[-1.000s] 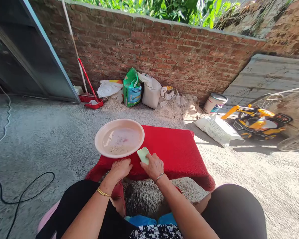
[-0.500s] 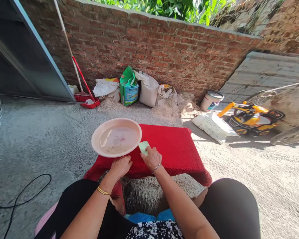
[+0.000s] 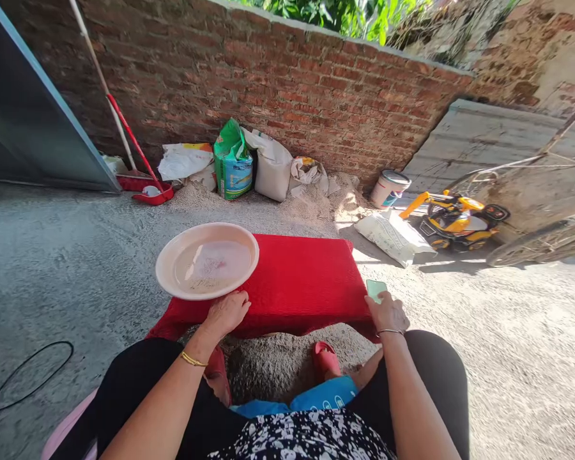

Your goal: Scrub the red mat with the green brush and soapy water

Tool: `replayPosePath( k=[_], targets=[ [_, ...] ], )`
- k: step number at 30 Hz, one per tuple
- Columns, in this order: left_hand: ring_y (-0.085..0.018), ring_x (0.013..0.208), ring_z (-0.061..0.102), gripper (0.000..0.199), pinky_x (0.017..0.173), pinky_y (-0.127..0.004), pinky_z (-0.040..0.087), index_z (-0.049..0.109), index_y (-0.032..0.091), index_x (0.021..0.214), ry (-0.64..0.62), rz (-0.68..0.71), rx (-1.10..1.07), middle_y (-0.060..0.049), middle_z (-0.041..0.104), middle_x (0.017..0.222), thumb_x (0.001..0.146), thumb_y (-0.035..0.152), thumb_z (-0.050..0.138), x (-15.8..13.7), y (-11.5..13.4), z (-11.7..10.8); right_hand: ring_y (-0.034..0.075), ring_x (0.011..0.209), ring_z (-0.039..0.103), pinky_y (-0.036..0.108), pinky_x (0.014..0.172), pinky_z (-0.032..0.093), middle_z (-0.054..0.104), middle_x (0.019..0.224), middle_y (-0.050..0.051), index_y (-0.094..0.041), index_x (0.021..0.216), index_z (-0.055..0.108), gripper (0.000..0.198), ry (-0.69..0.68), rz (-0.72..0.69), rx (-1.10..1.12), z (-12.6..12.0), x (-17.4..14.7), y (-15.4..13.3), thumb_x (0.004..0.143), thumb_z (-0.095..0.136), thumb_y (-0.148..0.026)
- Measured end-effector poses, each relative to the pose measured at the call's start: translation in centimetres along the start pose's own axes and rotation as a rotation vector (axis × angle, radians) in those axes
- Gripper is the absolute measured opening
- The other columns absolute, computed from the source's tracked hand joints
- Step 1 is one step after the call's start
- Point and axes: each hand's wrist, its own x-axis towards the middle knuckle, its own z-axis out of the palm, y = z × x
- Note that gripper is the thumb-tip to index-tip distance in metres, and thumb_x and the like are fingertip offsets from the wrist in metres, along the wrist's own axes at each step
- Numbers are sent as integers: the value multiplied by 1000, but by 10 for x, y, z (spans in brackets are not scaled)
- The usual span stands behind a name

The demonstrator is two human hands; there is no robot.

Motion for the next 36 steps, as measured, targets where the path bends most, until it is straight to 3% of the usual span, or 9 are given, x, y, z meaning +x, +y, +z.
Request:
replayPosePath(
  k=[2, 7, 10, 13, 19, 22, 25, 32, 36],
  targets=[
    [-22, 99, 62, 20, 85, -33, 45, 60, 20, 96, 11, 3, 2, -9, 66, 101, 93, 31, 43, 3, 1, 2, 28, 97, 62, 40, 79, 45, 57, 111, 12, -26, 117, 59, 51, 1, -135, 37, 2, -25, -21, 85, 45, -62],
    [-19, 97, 60, 20, 89, -32, 42, 60, 20, 94, 44, 35, 25, -7, 65, 99, 94, 28, 41, 13, 4, 5, 19, 89, 60, 28, 71, 42, 57, 101, 3, -30, 111, 60, 37, -86, -738, 102, 25, -122, -108, 83, 56, -55],
    [-18, 94, 60, 21, 86, -31, 42, 59, 20, 92, 56, 55, 33, -7, 65, 96, 94, 26, 39, 17, 5, 6, 19, 91, 59, 27, 74, 41, 57, 100, 3, -31, 110, 61, 36, -81, -919, 104, 36, -149, -132, 81, 60, -53],
    [-19, 92, 60, 21, 84, -30, 42, 59, 19, 92, 81, 72, 28, -6, 65, 95, 94, 27, 40, 18, 6, 7, 20, 92, 59, 28, 73, 42, 57, 101, 4, -30, 111, 61, 37, -96, -827, 63, 35, -129, -112, 82, 59, -52],
    [-19, 91, 59, 20, 85, -30, 41, 59, 19, 89, 116, 101, 1, -6, 65, 92, 93, 26, 42, 19, 4, 10, 24, 92, 63, 35, 77, 44, 56, 108, 9, -27, 118, 58, 45, -94, -227, -42, 0, -36, 10, 87, 47, -58],
    [-18, 91, 59, 19, 84, -29, 41, 60, 19, 91, 112, 98, -25, -7, 65, 95, 93, 25, 43, 20, 3, 12, 27, 93, 63, 38, 79, 44, 55, 108, 11, -26, 119, 57, 52, -50, -72, -66, -13, -21, 46, 86, 43, -63],
    [-19, 91, 59, 19, 84, -30, 40, 61, 19, 91, 131, 100, -21, -7, 65, 95, 93, 26, 43, 21, 4, 14, 25, 91, 62, 36, 75, 44, 55, 107, 9, -27, 118, 58, 48, -7, -195, -21, -10, -44, 32, 86, 45, -62],
    [-18, 88, 59, 19, 81, -29, 40, 61, 19, 90, 124, 94, -11, -7, 65, 93, 93, 25, 43, 25, 5, 15, 19, 88, 57, 27, 75, 40, 56, 99, 5, -27, 109, 61, 33, -46, -958, 113, 32, -151, -73, 84, 60, -48],
    [-18, 87, 59, 19, 82, -29, 40, 61, 19, 89, 122, 104, -9, -7, 65, 92, 93, 25, 43, 28, 5, 14, 19, 90, 56, 27, 77, 39, 56, 99, 5, -26, 109, 60, 33, -38, -960, 67, 45, -149, -65, 83, 61, -47]
  ],
)
